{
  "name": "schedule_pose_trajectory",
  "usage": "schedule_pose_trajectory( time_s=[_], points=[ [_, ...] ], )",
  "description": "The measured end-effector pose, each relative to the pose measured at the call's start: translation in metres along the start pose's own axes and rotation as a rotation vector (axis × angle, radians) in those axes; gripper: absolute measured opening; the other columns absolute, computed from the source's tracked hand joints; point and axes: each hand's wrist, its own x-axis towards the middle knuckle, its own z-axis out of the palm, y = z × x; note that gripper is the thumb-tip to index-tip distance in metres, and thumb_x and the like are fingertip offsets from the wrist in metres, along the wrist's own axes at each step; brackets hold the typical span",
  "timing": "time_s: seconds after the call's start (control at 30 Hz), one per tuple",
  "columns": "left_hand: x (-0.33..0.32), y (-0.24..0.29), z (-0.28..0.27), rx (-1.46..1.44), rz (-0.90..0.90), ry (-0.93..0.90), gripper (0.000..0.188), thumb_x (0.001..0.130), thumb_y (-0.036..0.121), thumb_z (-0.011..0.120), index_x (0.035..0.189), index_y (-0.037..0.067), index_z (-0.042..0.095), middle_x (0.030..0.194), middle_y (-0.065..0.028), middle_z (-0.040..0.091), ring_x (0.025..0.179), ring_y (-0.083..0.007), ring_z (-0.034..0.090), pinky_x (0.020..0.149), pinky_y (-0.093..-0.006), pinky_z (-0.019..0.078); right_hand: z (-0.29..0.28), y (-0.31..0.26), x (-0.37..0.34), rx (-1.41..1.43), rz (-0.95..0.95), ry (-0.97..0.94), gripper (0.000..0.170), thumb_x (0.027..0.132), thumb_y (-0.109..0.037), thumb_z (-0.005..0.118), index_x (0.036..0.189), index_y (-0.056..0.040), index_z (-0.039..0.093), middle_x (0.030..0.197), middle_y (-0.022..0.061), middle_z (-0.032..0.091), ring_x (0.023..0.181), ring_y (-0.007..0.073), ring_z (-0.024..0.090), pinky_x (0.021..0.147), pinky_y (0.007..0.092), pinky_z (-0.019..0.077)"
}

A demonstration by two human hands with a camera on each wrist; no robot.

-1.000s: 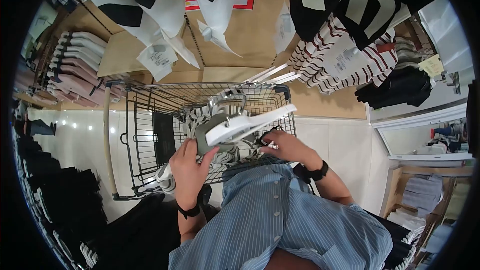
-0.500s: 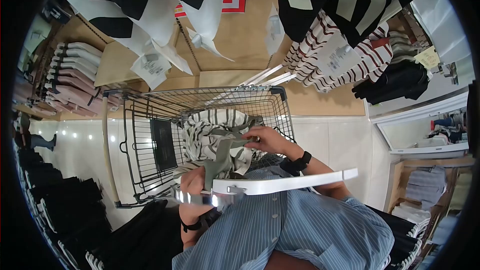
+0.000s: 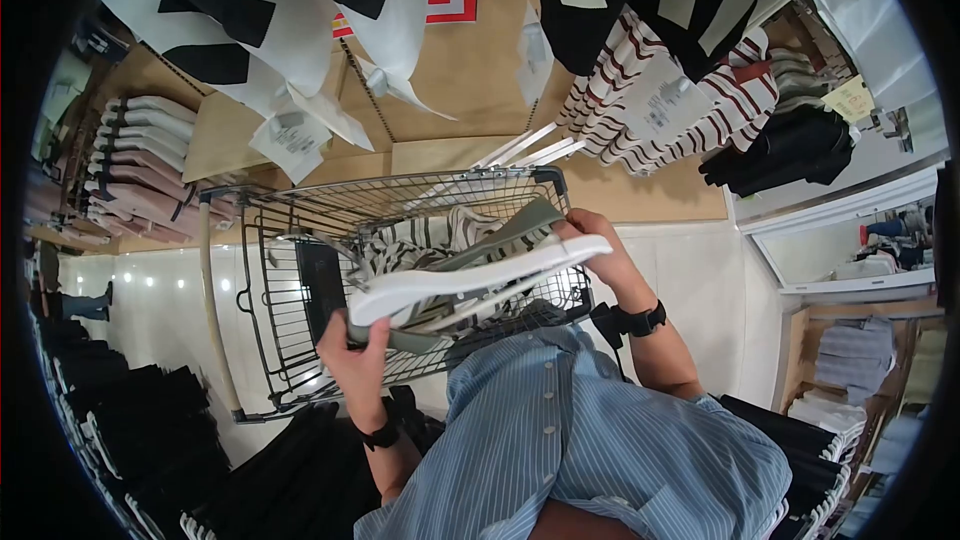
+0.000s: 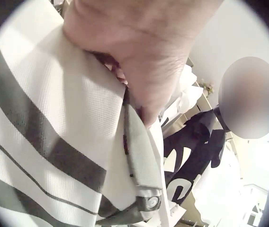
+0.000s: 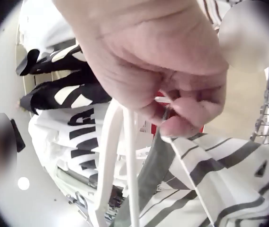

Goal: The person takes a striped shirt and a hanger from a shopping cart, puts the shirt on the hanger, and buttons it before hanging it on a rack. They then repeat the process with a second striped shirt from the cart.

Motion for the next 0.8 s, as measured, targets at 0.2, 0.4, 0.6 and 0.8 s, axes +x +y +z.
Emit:
schedule_pose_trajectory(
  time_s=[0.2,0.4,0.6,0.8],
  points=[
    [0.019,-0.003,-0.010,0.057,0.048,-0.010,0.019,0.076,0.004,0.067,0.091,-0.004,0.059,0.076,-0.0081,0.057,0.066,-0.0146,0.050,0.061,-0.0260,0.0420,-0.010,-0.002,0.008,0.281,-0.004,-0.037,0.020,0.096,-0.019,0.054,0.089,-0.0006,0.058,0.070,0.0017,0.054,0.052,0.0069,0.047,0.046,0.0230,0.0357],
    [0.021,-0.003,0.000,0.077,0.256,-0.034,0.024,0.068,-0.003,0.061,0.092,-0.005,0.057,0.085,-0.0143,0.055,0.074,-0.0287,0.055,0.067,-0.0316,0.0452,0.001,-0.026,0.007,0.107,-0.083,0.204,0.021,0.097,-0.020,0.055,0.090,0.0000,0.056,0.068,0.0011,0.054,0.049,0.0069,0.047,0.045,0.0212,0.0362],
    [0.026,0.002,0.011,0.127,0.509,0.073,0.032,0.070,-0.009,0.061,0.100,0.000,0.058,0.101,-0.0158,0.059,0.092,-0.0317,0.058,0.083,-0.0382,0.0471,0.007,-0.039,-0.005,0.070,-0.193,0.396,0.018,0.097,-0.015,0.058,0.089,0.0009,0.057,0.067,0.0013,0.055,0.050,0.0066,0.048,0.045,0.0217,0.0370],
    [0.023,-0.009,0.017,0.047,0.432,0.103,0.030,0.071,-0.012,0.059,0.099,-0.001,0.058,0.105,-0.0147,0.060,0.095,-0.0300,0.058,0.086,-0.0357,0.0460,0.001,-0.051,-0.012,0.077,-0.172,0.379,0.016,0.095,-0.015,0.061,0.089,-0.0002,0.058,0.068,0.0009,0.056,0.052,0.0053,0.048,0.046,0.0208,0.0362]
  ],
)
